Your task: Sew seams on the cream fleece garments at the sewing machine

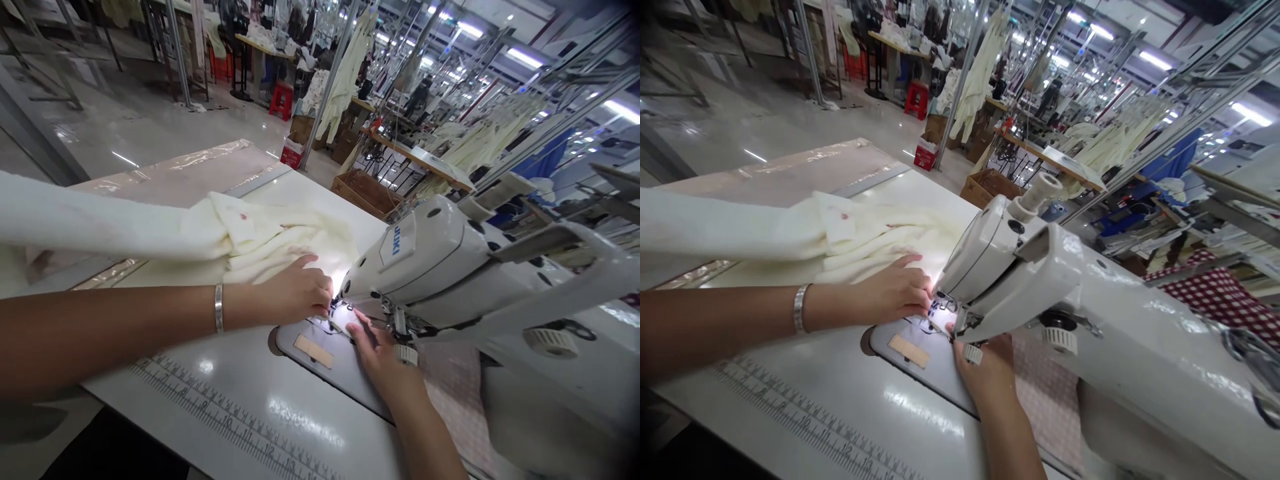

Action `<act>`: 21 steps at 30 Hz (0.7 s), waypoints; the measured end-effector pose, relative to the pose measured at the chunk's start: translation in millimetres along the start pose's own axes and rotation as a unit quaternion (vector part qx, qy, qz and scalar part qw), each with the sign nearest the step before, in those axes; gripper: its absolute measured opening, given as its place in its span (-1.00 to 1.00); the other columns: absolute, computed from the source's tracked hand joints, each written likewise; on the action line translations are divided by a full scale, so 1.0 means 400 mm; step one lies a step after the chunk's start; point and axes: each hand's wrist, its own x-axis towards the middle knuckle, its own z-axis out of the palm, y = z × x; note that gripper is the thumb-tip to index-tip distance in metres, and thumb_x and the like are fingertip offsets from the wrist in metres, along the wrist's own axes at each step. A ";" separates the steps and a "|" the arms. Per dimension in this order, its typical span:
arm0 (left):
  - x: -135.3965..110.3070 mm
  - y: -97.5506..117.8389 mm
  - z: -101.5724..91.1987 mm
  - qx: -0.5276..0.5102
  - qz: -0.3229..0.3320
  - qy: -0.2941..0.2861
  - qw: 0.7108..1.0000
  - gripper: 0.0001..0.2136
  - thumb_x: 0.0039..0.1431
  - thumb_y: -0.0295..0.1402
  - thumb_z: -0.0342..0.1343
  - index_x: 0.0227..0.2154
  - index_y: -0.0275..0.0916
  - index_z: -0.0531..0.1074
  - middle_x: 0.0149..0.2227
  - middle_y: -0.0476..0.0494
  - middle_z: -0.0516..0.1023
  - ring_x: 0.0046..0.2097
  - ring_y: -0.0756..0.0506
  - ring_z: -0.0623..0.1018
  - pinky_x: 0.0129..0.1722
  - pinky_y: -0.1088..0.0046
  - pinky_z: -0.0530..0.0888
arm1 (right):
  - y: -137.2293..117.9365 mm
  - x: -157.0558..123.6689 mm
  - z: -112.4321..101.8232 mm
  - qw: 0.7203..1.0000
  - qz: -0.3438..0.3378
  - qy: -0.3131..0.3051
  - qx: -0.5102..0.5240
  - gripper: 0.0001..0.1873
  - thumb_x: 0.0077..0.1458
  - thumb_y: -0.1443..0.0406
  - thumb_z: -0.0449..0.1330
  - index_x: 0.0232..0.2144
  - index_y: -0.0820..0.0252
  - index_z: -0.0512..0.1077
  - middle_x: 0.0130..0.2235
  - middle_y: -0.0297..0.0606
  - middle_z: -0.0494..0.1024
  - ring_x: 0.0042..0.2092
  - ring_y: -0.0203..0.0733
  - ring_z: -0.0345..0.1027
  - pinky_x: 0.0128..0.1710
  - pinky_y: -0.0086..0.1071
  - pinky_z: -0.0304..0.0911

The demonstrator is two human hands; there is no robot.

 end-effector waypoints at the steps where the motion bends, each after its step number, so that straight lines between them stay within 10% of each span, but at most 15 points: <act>1: 0.013 -0.008 -0.010 0.003 0.003 -0.013 1.000 -0.82 0.21 -0.37 0.12 -0.51 -0.19 0.50 -0.32 0.06 0.54 -0.28 0.04 0.49 0.23 0.18 -0.01 | -0.002 0.003 -0.002 1.000 -0.008 0.003 -0.009 -0.77 0.16 0.19 0.08 -0.38 0.04 0.54 -0.27 -0.23 0.62 -0.20 0.00 0.50 -0.14 -0.11 0.34; 7: 0.007 -0.064 -0.117 0.144 -0.062 -0.073 0.985 -0.75 0.23 -0.38 0.05 -0.04 -0.16 0.42 -0.04 -0.15 0.49 -0.03 -0.15 0.46 0.11 0.08 0.20 | 0.014 -0.013 -0.014 0.997 -0.046 0.037 -0.056 -0.78 0.15 0.28 0.07 -0.37 0.11 0.53 -0.32 -0.17 0.61 -0.28 0.04 0.50 -0.28 -0.13 0.34; 11: -0.086 -0.004 -0.177 0.183 -0.161 -0.177 0.953 -0.77 0.14 -0.20 0.12 -0.31 -0.28 0.50 -0.59 -0.08 0.44 -0.53 -0.12 0.43 -0.39 0.34 0.36 | -0.016 -0.020 -0.049 0.993 -0.086 0.063 -0.055 -0.81 0.14 0.35 0.08 -0.31 0.13 0.50 -0.34 -0.19 0.60 -0.34 -0.04 0.48 -0.33 -0.18 0.33; 16: -0.093 0.075 -0.148 0.165 0.026 -0.071 0.983 -0.92 0.05 -0.54 0.09 -0.48 -0.25 0.42 -0.45 -0.09 0.47 -0.42 -0.07 0.42 -0.43 0.42 0.28 | -0.160 0.004 -0.081 0.971 -0.216 0.023 0.101 -0.77 0.18 0.32 0.10 -0.10 0.22 0.39 -0.14 -0.16 0.55 -0.09 -0.15 0.41 -0.11 -0.25 0.35; 21: -0.049 0.024 -0.051 0.093 0.138 -0.032 0.985 -0.92 0.23 -0.38 0.07 -0.30 -0.19 0.47 -0.21 -0.06 0.53 -0.18 -0.06 0.46 -0.13 0.37 0.29 | -0.221 -0.005 -0.065 0.956 -0.237 -0.051 0.163 -0.75 0.20 0.24 0.11 -0.11 0.25 0.40 -0.25 -0.19 0.53 -0.20 -0.14 0.37 -0.24 -0.21 0.37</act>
